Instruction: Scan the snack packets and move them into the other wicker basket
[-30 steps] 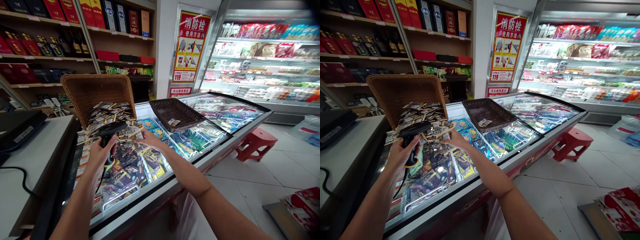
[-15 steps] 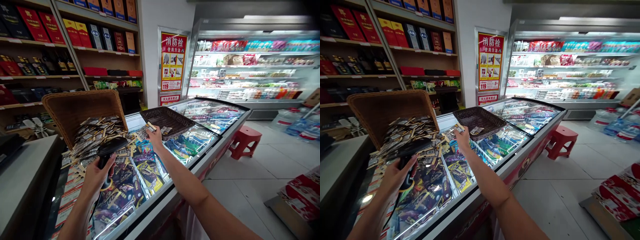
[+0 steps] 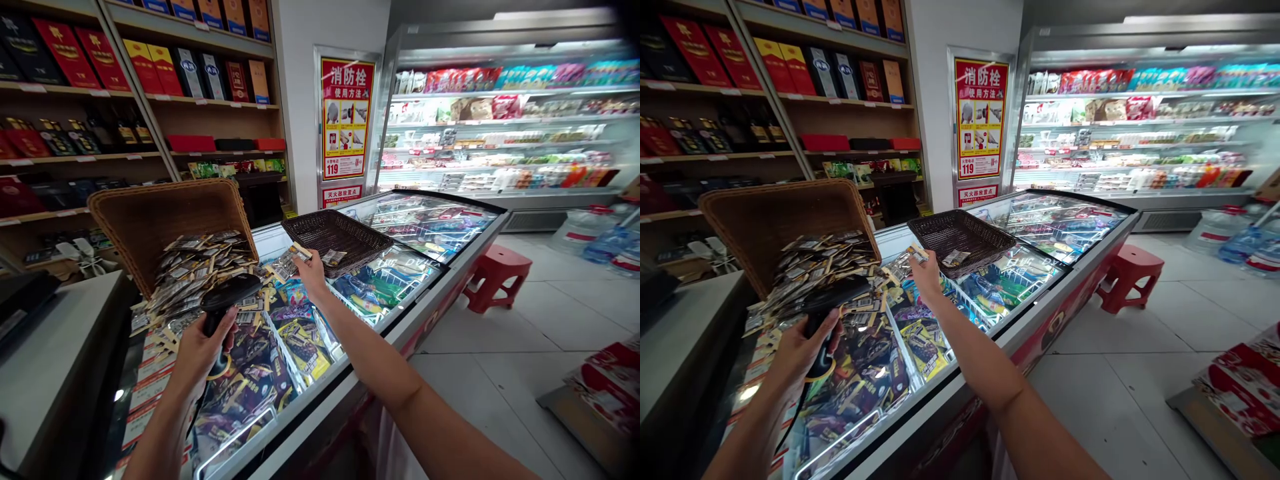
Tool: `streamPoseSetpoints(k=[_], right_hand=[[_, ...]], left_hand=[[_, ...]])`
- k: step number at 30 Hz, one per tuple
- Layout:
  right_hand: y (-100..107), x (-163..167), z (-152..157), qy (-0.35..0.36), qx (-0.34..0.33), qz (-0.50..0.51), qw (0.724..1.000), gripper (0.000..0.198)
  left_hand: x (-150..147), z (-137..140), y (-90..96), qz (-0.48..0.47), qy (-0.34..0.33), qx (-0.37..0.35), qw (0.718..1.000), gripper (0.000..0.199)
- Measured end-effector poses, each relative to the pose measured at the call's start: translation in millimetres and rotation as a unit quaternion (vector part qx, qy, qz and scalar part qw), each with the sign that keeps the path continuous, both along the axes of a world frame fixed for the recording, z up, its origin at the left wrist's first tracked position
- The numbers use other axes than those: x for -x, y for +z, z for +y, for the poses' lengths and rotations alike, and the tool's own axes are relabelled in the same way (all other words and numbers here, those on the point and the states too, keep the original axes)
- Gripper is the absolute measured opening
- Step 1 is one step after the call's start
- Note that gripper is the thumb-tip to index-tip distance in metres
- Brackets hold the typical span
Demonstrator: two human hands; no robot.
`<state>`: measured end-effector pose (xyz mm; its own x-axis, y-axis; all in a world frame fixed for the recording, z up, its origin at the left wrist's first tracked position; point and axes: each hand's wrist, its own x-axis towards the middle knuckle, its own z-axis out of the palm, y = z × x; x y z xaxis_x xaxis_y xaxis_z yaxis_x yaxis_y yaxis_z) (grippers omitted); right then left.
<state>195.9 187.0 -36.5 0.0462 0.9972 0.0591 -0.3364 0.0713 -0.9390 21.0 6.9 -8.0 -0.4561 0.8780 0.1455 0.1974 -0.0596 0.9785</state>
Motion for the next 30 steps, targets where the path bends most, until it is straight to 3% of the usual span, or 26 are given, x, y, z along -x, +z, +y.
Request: streamPoseSetpoints(k=[14, 20, 25, 27, 30], right_hand=[[-9.6, 2.0, 8.4, -0.009, -0.016, 0.011, 1.000, 0.032], [-14.4, 10.0, 28.2, 0.038, 0.033, 0.184, 0.982, 0.031], [1.6, 0.5, 44.0, -0.061, -0.008, 0.346, 0.936, 0.024], [4.5, -1.2, 43.5, -0.062, -0.021, 0.356, 0.932, 0.026], [-1.3, 4.8, 34.2, 0.003, -0.024, 0.301, 0.953, 0.032]], left_hand=[[4.8, -0.3, -1.6, 0.042, -0.040, 0.026, 0.998, 0.053], [8.8, 1.0, -3.3, 0.037, -0.007, 0.030, 0.999, 0.053], [15.8, 3.9, -6.4, 0.018, 0.003, 0.030, 0.999, 0.056], [18.5, 4.4, -5.4, 0.011, 0.017, 0.016, 1.000, 0.056], [25.0, 5.9, -1.8, -0.007, 0.043, -0.008, 0.999, 0.057]])
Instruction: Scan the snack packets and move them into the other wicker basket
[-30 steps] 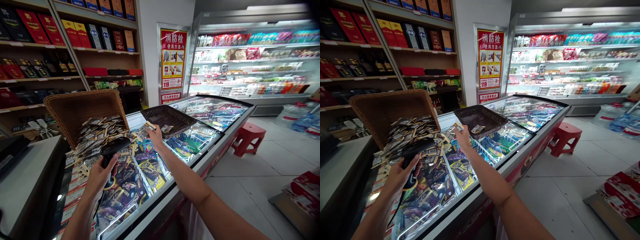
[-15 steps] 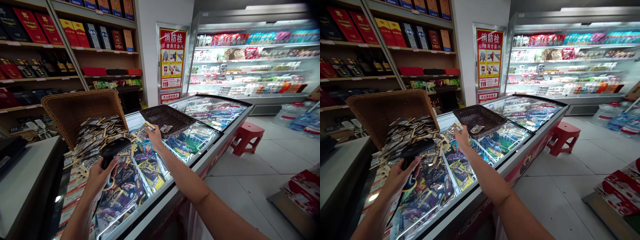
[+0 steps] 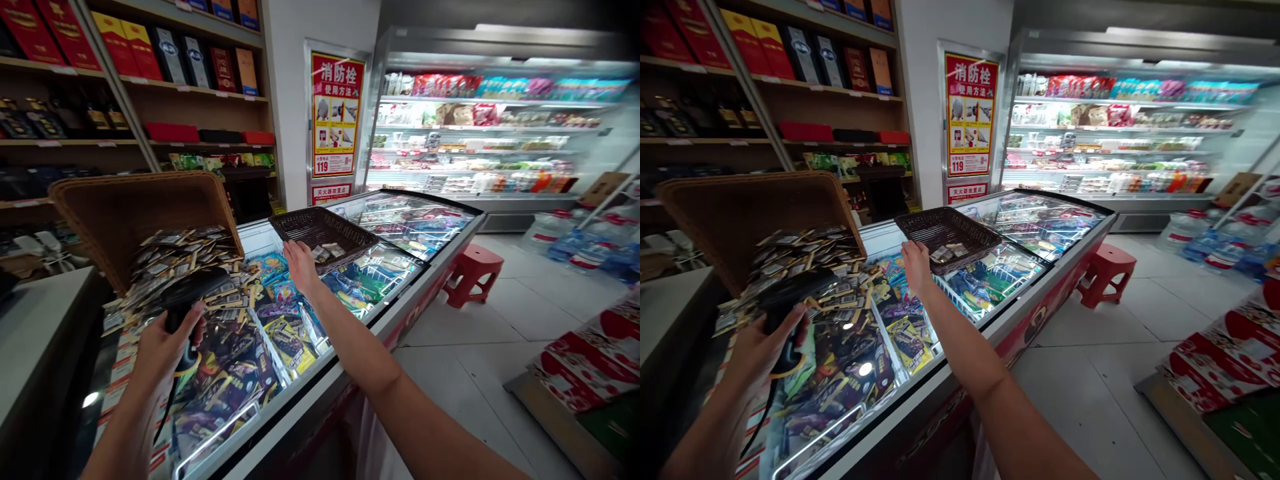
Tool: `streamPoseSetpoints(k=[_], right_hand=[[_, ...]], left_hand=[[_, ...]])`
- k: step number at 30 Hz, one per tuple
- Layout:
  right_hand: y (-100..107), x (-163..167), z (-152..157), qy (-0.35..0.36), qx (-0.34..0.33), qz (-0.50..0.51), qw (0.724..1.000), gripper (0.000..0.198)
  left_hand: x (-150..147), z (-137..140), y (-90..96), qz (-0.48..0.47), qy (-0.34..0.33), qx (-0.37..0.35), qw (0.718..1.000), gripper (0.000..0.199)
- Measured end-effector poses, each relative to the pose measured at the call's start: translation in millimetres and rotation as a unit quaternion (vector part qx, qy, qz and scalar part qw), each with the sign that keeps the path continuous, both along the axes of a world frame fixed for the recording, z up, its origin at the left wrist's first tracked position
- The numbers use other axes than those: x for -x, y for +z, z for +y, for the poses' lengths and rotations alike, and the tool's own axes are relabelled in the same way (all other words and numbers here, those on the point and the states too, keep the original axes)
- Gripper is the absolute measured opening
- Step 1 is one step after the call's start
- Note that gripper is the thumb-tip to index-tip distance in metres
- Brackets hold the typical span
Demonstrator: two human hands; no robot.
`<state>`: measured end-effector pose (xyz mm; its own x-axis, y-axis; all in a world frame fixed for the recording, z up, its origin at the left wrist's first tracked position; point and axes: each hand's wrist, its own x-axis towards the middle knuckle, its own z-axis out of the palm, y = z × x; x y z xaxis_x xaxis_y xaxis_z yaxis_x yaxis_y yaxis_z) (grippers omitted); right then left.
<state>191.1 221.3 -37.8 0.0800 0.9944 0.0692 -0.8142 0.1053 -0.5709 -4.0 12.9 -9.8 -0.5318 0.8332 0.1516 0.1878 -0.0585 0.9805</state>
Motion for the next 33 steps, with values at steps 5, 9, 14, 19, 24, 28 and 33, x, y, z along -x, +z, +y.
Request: streamPoseSetpoints(k=[5, 9, 14, 19, 24, 28, 33], right_hand=[[-21.4, 15.9, -28.7, 0.038, -0.102, -0.335, 0.936, 0.034], [-32.4, 29.1, -48.1, 0.044, -0.267, -0.538, 0.798, 0.036], [-42.5, 51.8, -61.3, 0.104, -0.364, -0.646, 0.663, 0.032], [-47.8, 63.2, -65.1, 0.064, -0.318, -0.625, 0.710, 0.022], [-40.2, 60.6, -64.8, 0.047, -0.148, -0.506, 0.849, 0.037], [-28.2, 53.2, -65.4, 0.129, -0.046, -0.358, 0.924, 0.052], [-12.0, 39.8, -58.8, 0.162, -0.014, -0.262, 0.951, 0.039]], left_hand=[[7.8, 0.5, 9.3, -0.050, 0.074, -0.052, 0.995, 0.063], [3.1, -2.1, 15.9, -0.079, 0.087, -0.064, 0.991, 0.068], [-2.1, -3.8, 16.0, -0.082, 0.052, -0.060, 0.994, 0.071], [-2.6, -4.6, 15.2, -0.083, 0.048, -0.058, 0.994, 0.069], [-2.0, -4.4, 16.0, -0.085, 0.044, -0.058, 0.994, 0.068], [-2.8, -3.7, 15.3, -0.081, 0.042, -0.055, 0.994, 0.068], [-2.8, -3.3, 13.3, -0.077, 0.030, -0.056, 0.995, 0.068]])
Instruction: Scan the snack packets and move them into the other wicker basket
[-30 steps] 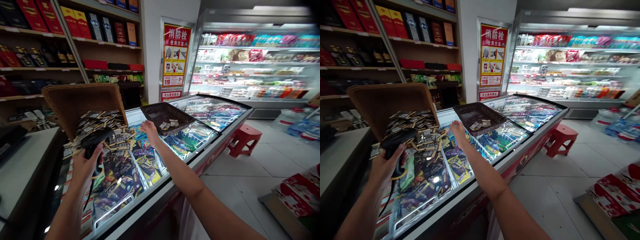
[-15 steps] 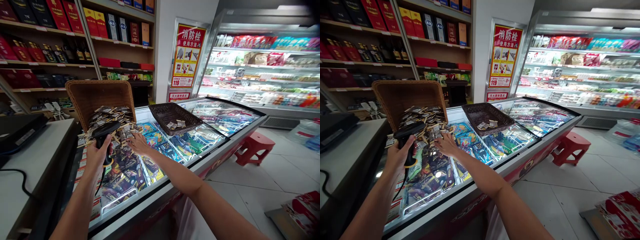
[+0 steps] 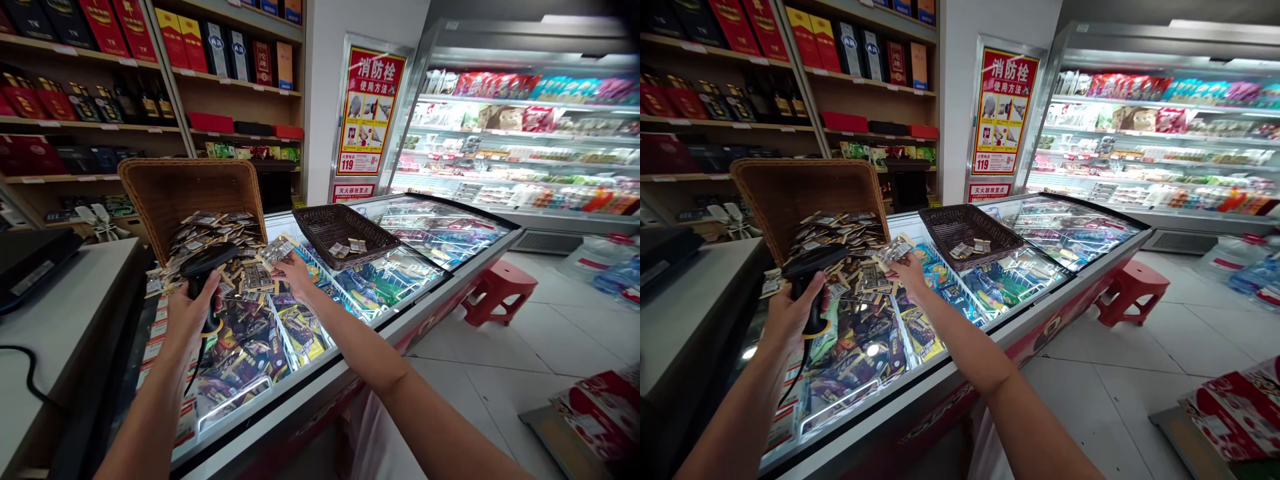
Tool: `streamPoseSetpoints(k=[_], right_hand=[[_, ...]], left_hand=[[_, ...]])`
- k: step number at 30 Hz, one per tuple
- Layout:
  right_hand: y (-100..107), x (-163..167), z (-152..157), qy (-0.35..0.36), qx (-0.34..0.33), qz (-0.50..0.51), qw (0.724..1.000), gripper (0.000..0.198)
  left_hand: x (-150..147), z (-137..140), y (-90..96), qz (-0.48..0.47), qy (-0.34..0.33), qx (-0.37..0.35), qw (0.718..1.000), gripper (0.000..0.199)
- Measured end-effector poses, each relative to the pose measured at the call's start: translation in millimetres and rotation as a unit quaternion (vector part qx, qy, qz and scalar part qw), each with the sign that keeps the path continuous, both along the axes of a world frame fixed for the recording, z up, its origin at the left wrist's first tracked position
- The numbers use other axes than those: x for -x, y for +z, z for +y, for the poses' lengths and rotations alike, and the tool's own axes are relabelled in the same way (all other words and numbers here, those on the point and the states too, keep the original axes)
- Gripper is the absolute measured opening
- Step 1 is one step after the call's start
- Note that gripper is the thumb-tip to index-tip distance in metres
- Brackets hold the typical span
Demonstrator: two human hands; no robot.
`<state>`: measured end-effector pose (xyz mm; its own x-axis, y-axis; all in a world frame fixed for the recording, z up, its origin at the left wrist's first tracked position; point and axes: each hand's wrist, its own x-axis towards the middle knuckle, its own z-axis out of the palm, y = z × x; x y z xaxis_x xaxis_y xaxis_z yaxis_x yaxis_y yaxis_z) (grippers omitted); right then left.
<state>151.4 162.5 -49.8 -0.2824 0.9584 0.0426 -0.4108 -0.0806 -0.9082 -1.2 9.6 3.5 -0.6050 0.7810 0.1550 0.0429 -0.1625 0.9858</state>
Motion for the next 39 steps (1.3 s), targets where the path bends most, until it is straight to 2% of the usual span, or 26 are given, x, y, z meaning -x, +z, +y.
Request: streamPoseSetpoints(k=[4, 12, 20, 30, 37, 39], right_hand=[[7.2, -11.5, 6.1, -0.046, 0.009, 0.024, 0.999, 0.027], [6.0, -19.9, 9.9, -0.080, 0.005, 0.008, 0.997, 0.028], [5.3, -26.2, 11.8, -0.087, 0.020, -0.002, 0.996, 0.023], [4.7, -23.0, 15.3, -0.085, 0.023, 0.011, 0.996, 0.027], [9.1, -18.4, 22.6, -0.061, 0.068, 0.038, 0.995, 0.025], [11.0, -20.4, 29.4, -0.080, 0.068, 0.077, 0.992, 0.025]], left_hand=[[-1.6, -2.0, -2.5, 0.040, -0.033, 0.013, 0.999, 0.062], [-11.8, -5.8, -7.3, 0.121, -0.088, 0.038, 0.988, 0.052], [-9.3, -3.9, -12.5, 0.137, -0.092, 0.042, 0.985, 0.050], [-10.4, -9.4, -6.1, 0.153, -0.121, 0.057, 0.979, 0.051], [-0.9, -1.4, -13.9, 0.151, -0.078, 0.073, 0.983, 0.058], [-0.9, -0.5, -13.0, 0.152, -0.077, 0.076, 0.982, 0.060]])
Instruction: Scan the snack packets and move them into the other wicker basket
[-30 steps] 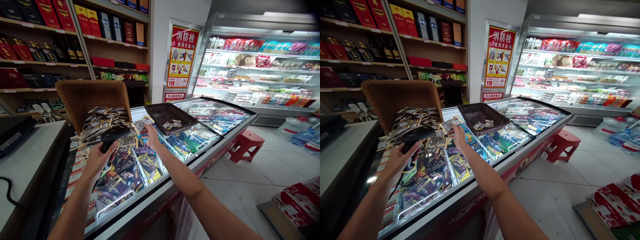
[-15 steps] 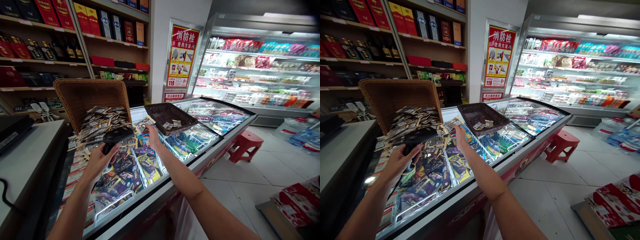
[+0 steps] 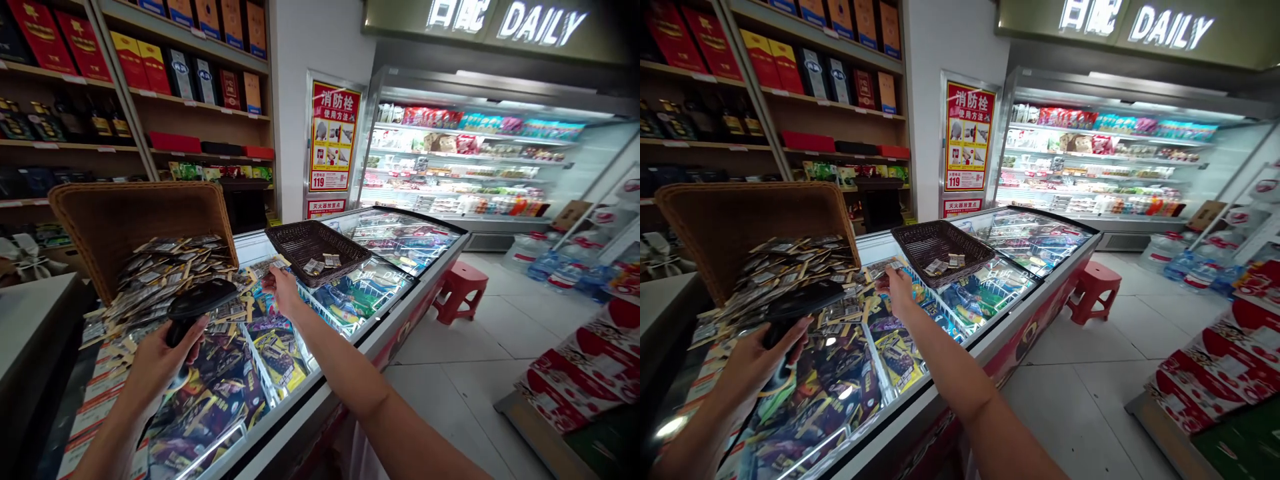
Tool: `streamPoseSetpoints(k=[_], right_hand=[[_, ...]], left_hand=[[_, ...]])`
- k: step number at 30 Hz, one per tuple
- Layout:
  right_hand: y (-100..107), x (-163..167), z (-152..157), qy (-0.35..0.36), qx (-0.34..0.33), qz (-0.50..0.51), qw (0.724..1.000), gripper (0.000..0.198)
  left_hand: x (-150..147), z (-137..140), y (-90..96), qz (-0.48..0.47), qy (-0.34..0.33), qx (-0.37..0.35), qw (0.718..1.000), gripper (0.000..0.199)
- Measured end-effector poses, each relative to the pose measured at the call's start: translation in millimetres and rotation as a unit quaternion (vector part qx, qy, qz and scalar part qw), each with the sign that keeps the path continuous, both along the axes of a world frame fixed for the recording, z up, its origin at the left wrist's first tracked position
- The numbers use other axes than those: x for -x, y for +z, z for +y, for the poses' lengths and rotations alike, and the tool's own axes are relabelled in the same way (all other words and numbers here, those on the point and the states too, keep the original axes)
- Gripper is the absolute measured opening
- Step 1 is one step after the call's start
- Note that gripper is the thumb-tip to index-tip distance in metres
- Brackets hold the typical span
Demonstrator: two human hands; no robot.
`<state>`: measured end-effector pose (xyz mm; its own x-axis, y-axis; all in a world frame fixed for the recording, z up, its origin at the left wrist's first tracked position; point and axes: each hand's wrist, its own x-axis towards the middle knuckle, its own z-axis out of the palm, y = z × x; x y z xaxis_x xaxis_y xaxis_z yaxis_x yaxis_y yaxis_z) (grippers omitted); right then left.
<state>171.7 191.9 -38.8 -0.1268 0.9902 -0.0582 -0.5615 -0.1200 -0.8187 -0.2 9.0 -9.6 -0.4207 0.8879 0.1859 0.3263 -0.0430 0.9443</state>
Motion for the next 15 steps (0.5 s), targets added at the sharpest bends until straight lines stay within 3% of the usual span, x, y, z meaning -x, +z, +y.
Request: streamPoseSetpoints(k=[4, 8, 12, 15], right_hand=[[2.4, -8.3, 16.4, -0.075, -0.036, 0.109, 0.991, 0.022], [-5.0, -7.1, 23.7, -0.031, -0.050, 0.103, 0.993, 0.036], [-18.5, 2.6, 15.8, 0.018, -0.092, -0.084, 0.992, 0.033], [-25.8, 6.6, 2.7, -0.018, -0.161, -0.318, 0.934, 0.019]], left_hand=[[-6.2, -4.1, 6.3, -0.001, 0.003, -0.004, 1.000, 0.060], [-8.7, -6.4, 8.0, -0.006, 0.015, 0.003, 1.000, 0.059], [-0.4, -1.9, 5.5, -0.034, 0.033, -0.017, 0.999, 0.056], [7.2, 1.0, 5.4, -0.064, 0.055, -0.033, 0.996, 0.056]])
